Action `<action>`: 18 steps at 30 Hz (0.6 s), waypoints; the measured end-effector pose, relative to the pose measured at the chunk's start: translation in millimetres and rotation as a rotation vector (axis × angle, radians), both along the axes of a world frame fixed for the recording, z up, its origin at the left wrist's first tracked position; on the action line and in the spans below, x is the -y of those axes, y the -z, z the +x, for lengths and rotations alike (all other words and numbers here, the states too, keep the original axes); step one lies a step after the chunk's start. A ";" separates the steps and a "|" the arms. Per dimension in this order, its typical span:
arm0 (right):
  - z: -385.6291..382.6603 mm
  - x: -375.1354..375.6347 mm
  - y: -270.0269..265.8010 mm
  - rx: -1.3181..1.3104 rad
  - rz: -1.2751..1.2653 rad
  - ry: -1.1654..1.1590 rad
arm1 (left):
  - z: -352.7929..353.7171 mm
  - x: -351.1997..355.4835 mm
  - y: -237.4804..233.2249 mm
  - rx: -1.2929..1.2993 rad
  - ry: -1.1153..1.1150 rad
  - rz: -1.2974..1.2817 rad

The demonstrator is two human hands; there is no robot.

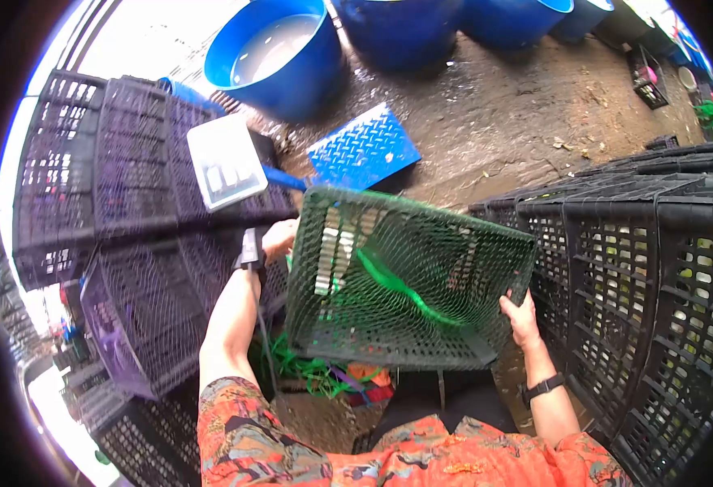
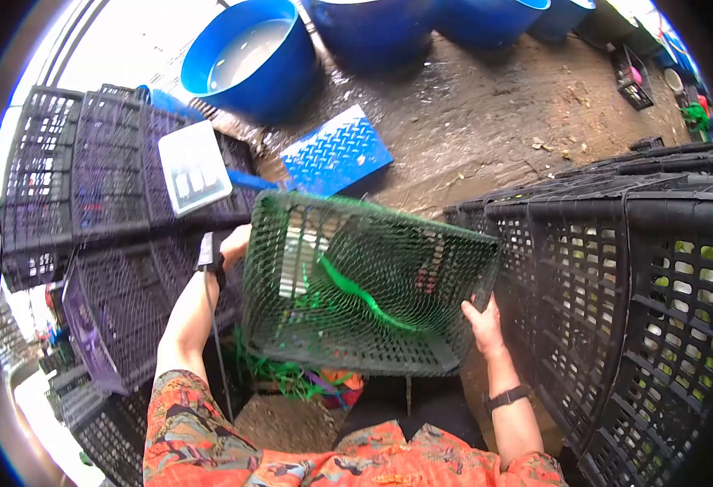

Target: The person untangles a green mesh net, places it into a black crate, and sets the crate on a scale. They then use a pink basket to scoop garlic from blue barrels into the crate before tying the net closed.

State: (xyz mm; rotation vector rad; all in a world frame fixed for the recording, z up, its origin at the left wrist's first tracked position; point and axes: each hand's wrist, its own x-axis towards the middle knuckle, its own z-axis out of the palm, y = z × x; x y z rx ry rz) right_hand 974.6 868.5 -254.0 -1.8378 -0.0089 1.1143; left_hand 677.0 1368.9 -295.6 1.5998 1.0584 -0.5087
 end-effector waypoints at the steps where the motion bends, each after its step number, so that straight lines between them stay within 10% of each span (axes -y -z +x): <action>1: -1.0 2.7 -5.1 -0.054 0.091 0.036 | -9.7 26.0 -33.8 -0.079 -0.190 -0.172; 4: -13.3 11.8 -28.9 -0.177 0.280 0.066 | -63.1 108.3 -76.6 0.257 -0.675 -0.743; 7: -46.3 26.7 -59.8 -0.524 0.079 0.092 | -93.2 162.7 -92.3 0.365 -1.117 -0.624; 18: 66.6 -93.6 -179.8 -0.160 -0.137 -0.268 | -78.9 158.6 -186.4 0.550 -0.934 -0.313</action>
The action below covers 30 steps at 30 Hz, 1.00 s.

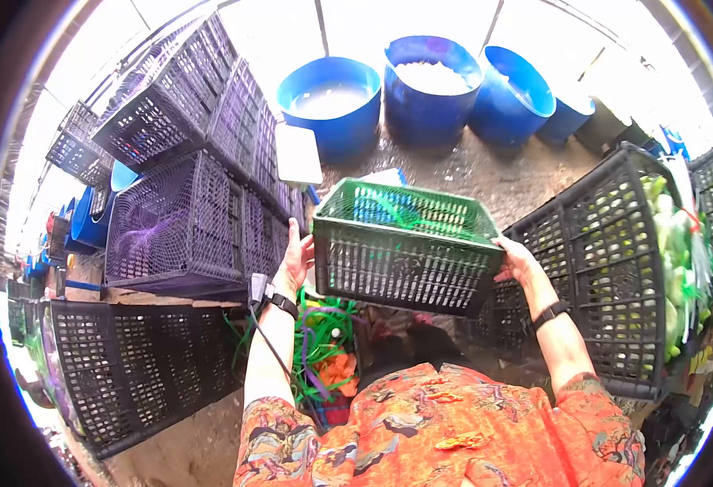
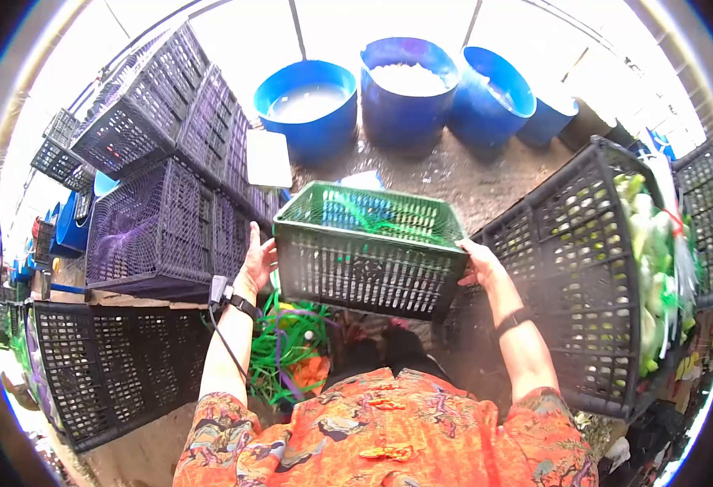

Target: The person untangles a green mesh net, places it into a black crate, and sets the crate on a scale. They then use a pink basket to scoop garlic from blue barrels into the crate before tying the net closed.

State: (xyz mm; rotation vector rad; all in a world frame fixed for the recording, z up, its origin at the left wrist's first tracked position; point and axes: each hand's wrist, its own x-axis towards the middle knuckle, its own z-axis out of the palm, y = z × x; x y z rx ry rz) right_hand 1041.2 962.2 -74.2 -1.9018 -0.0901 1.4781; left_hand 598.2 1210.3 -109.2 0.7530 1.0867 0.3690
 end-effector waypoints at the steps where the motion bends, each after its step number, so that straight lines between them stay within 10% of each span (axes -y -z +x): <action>1: 3.7 -4.1 -5.1 -0.008 -0.015 -0.024 | -2.3 0.3 0.9 -0.005 -0.043 -0.024; 12: -43.5 8.3 18.8 -0.063 0.068 -0.007 | -46.8 53.4 38.2 0.156 -0.346 -0.160; 20: -83.5 61.2 100.2 -0.101 0.184 0.167 | -85.6 94.6 202.2 0.316 -0.533 0.004; 22: -82.1 78.4 166.9 -0.185 0.379 0.370 | -85.3 121.4 207.8 0.190 -0.595 -0.124; 30: -84.6 80.8 134.2 0.083 0.031 0.332 | -79.5 159.6 168.4 0.002 -1.177 -0.191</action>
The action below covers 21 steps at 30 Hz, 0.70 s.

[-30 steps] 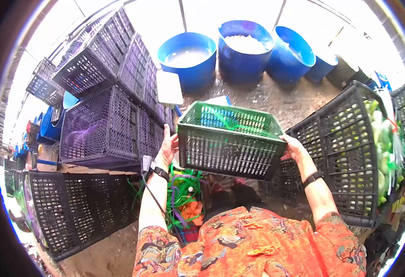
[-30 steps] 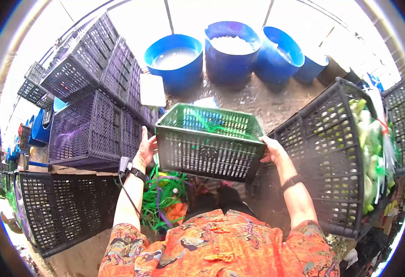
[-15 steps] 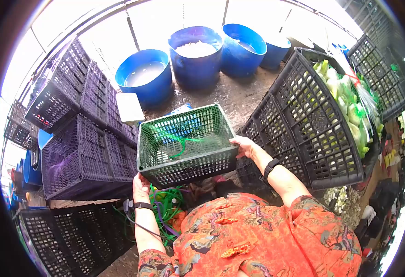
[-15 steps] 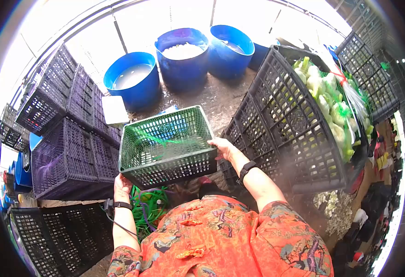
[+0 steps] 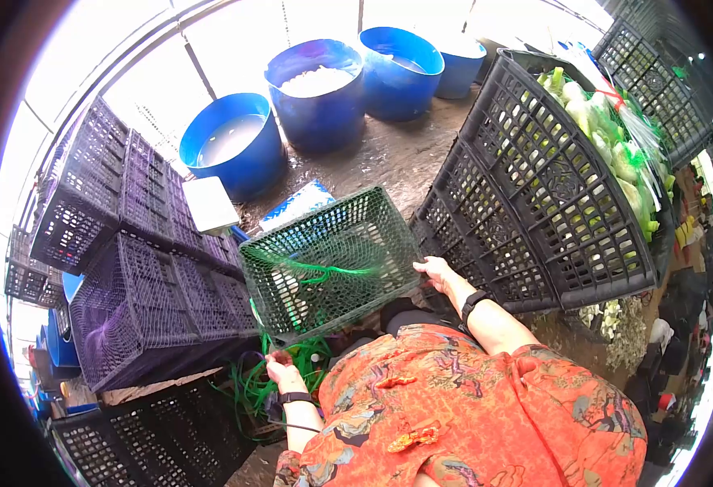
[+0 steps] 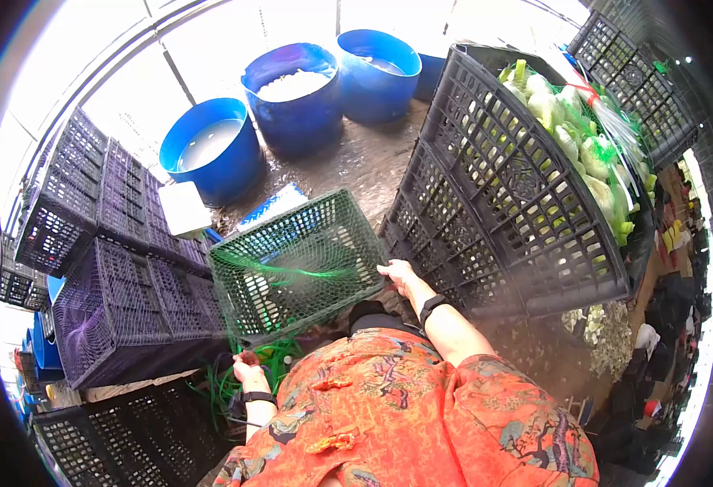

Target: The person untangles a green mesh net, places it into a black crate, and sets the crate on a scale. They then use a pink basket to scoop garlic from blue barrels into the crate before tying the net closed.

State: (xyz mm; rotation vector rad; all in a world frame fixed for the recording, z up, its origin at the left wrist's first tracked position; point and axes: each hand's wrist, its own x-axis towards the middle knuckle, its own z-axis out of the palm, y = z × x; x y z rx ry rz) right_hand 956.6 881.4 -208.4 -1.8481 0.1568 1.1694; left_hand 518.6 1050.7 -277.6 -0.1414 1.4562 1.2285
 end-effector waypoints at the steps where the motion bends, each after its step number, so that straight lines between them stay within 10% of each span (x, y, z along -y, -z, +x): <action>1: -1.5 -2.4 -3.6 0.002 -0.005 0.005 | -16.3 1.2 31.1 0.184 0.115 0.110; 2: -2.8 -5.6 -10.9 -0.016 -0.020 0.014 | -33.5 3.3 63.0 0.368 0.229 0.219; 5: 3.6 -9.3 -18.9 -0.081 -0.037 -0.029 | -9.9 15.9 66.6 -0.348 0.376 -0.009; 12: 13.2 -6.0 -13.5 -0.178 -0.008 -0.054 | -39.9 -6.3 75.8 0.012 0.397 -0.316; 16: 20.0 13.3 5.1 -0.498 0.212 0.238 | 11.5 -43.7 -83.1 -0.284 0.790 -0.002; 21: 13.6 23.3 -6.1 -0.334 0.390 0.233 | 31.3 -70.1 -58.8 -0.844 1.173 0.420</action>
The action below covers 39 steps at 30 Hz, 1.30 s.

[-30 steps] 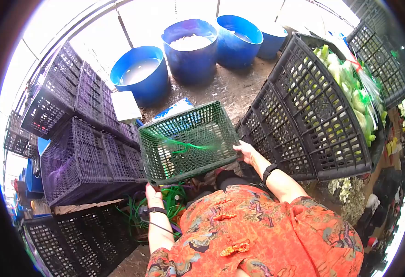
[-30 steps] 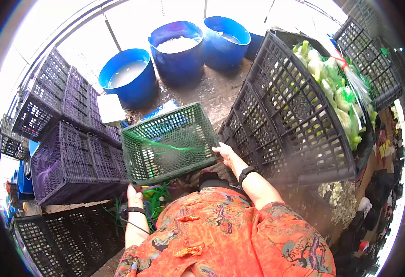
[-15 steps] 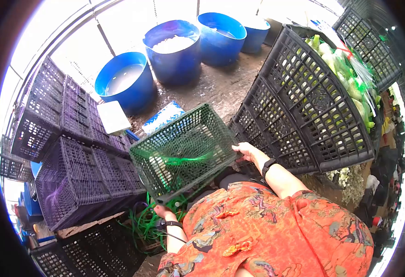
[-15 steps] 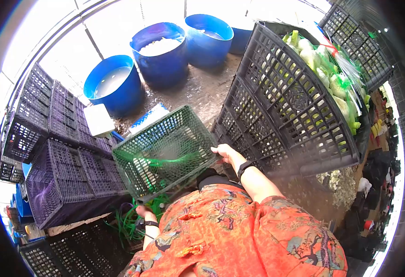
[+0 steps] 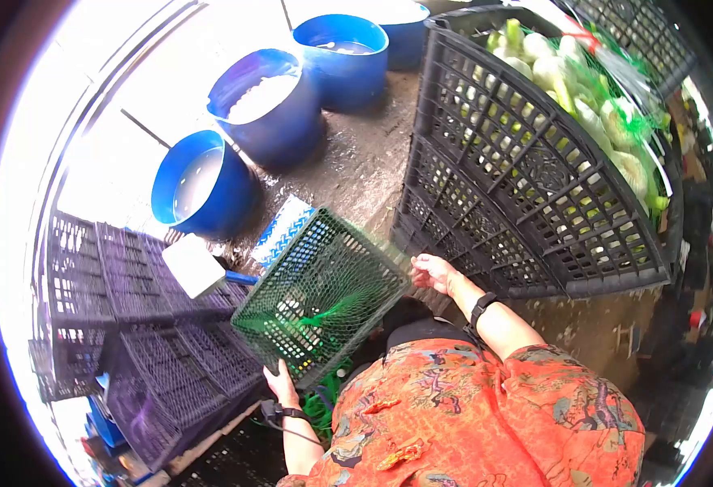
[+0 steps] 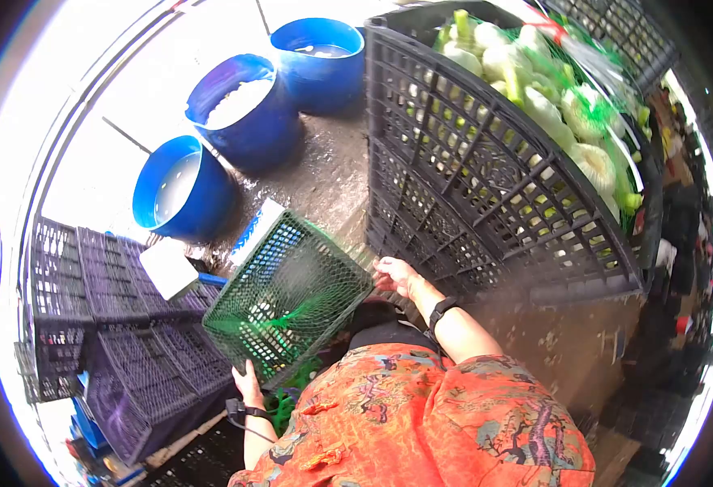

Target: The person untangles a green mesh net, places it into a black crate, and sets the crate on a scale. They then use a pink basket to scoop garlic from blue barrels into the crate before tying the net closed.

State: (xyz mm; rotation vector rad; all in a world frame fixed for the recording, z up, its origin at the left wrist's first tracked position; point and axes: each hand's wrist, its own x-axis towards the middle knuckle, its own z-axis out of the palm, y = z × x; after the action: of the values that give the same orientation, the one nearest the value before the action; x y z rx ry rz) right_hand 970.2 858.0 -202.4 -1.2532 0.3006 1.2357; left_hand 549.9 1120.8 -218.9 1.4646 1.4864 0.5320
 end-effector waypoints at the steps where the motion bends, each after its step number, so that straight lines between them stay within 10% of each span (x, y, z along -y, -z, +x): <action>1: 2.6 2.7 -0.9 0.090 0.061 -0.004 | -14.4 -5.3 27.8 -0.077 -0.025 0.023; 5: -0.5 22.5 35.7 0.070 0.150 0.084 | -25.2 -10.2 48.6 0.108 -0.135 -0.178; 12: -14.3 -43.6 87.2 0.573 -0.584 0.059 | -27.6 -34.4 44.9 0.298 -0.139 -0.558; 15: -33.0 -20.9 84.5 0.167 -0.389 0.279 | -27.4 -34.9 26.2 0.349 -0.079 -0.864; 19: -54.6 -26.1 0.3 -0.533 -0.129 0.511 | -8.4 -24.4 -12.9 0.369 0.025 -0.813; 25: -40.7 -42.3 -53.0 -0.339 0.250 0.394 | 12.9 5.3 -79.6 0.490 -0.080 -0.674; 29: -67.6 -104.3 -145.7 0.192 -0.092 -0.131 | 51.3 21.2 -117.3 0.655 -0.223 -0.609; 39: 11.6 -291.8 -73.5 0.053 -0.034 0.044 | 178.2 -47.5 -171.2 0.561 -0.146 -0.511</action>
State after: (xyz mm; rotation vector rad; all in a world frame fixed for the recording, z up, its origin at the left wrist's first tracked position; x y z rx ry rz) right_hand 981.9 1149.8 -128.8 -1.3004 0.3102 1.1619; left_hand 728.2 1168.4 -47.6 0.7324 1.1625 0.5434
